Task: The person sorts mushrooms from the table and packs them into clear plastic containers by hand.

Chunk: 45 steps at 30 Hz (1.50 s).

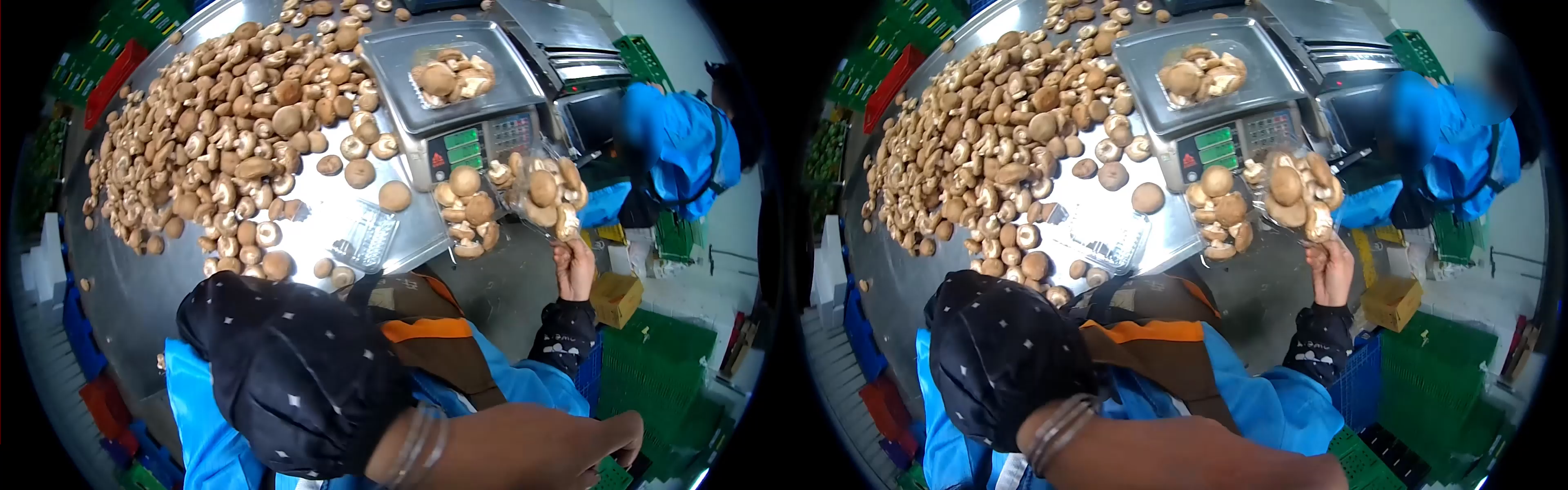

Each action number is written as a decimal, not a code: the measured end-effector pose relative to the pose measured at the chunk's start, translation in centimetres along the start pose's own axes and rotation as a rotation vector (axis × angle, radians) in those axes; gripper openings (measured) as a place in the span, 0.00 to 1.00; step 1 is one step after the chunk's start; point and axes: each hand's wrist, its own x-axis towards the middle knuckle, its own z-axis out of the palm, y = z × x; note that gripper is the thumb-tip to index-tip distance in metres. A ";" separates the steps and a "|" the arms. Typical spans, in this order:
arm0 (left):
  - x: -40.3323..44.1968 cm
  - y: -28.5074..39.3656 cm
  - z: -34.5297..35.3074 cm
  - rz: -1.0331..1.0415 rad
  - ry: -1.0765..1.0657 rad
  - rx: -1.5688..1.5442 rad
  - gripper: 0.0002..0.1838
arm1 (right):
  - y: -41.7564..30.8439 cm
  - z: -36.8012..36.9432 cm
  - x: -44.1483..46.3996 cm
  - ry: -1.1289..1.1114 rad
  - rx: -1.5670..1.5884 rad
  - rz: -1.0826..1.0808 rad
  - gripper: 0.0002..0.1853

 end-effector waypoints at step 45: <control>-22.3 -15.6 -8.5 -0.243 1.953 0.040 0.13 | -19.4 9.8 50.5 0.177 -0.151 -0.134 0.12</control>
